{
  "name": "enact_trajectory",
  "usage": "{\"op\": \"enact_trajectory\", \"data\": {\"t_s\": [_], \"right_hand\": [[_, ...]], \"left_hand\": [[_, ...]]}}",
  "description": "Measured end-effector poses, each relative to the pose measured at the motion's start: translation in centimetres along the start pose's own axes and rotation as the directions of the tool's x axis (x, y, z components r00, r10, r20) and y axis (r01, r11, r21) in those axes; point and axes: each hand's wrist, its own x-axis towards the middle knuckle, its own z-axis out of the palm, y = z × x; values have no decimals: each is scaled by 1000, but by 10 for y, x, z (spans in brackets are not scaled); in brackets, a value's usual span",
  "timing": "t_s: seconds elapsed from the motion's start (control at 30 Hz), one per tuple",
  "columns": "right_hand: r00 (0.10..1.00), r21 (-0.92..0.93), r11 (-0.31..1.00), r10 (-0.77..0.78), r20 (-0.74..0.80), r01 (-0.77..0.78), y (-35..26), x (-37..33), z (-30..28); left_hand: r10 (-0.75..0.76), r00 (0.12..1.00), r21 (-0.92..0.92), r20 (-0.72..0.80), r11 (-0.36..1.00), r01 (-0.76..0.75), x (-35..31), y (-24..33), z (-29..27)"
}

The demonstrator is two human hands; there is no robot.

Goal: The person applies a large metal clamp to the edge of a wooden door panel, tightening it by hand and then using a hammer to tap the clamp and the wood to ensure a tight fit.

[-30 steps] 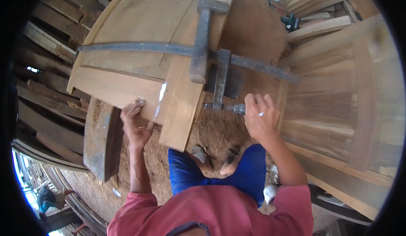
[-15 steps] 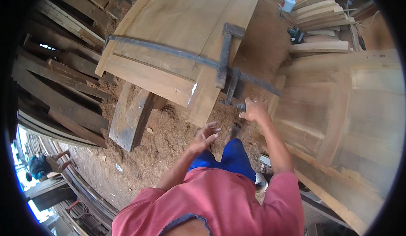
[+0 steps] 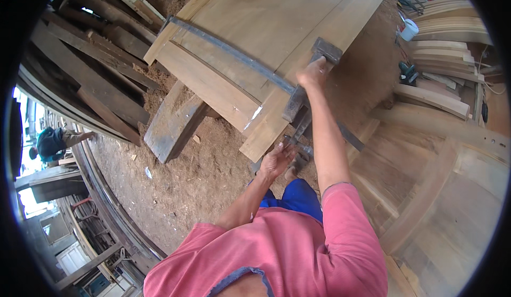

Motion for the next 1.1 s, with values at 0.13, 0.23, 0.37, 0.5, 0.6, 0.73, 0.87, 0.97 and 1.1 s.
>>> {"op": "enact_trajectory", "data": {"t_s": [0.13, 0.23, 0.37, 0.5, 0.6, 0.73, 0.87, 0.97, 1.1], "right_hand": [[954, 612, 790, -208, 217, 34, 57, 17, -15], [865, 574, 677, -489, -117, 460, 81, -71, -39], [889, 674, 693, -442, 118, 255, 127, -187, -63], [804, 374, 731, -589, -78, 571, 156, -241, -47], [885, 206, 922, -377, 272, 329, 152, -255, -46], [888, -16, 898, -432, 159, 440, 165, -258, -24], [885, -36, 934, -323, 336, 355, 154, -259, -33], [888, 2, 905, -417, 196, 425, 158, -269, -28], [903, -71, 918, -367, 223, 391, 152, -265, -29]], "left_hand": [[-115, 993, 66, 10, 991, 114, 16, -1, -30], [-70, 998, 151, 3, 986, 69, 15, 2, -41], [-111, 993, 215, 30, 971, 102, 16, 2, -39], [-125, 992, 260, 34, 959, 112, 24, 1, -42], [-113, 993, 258, -29, 959, 117, 30, 2, -49], [-79, 997, 248, -12, 966, 79, 26, 0, -41], [-82, 996, 238, 24, 969, 74, 28, 4, -45], [-85, 996, 227, -1, 970, 83, 25, -1, -47], [-83, 996, 201, 18, 977, 77, 26, -1, -49]]}}
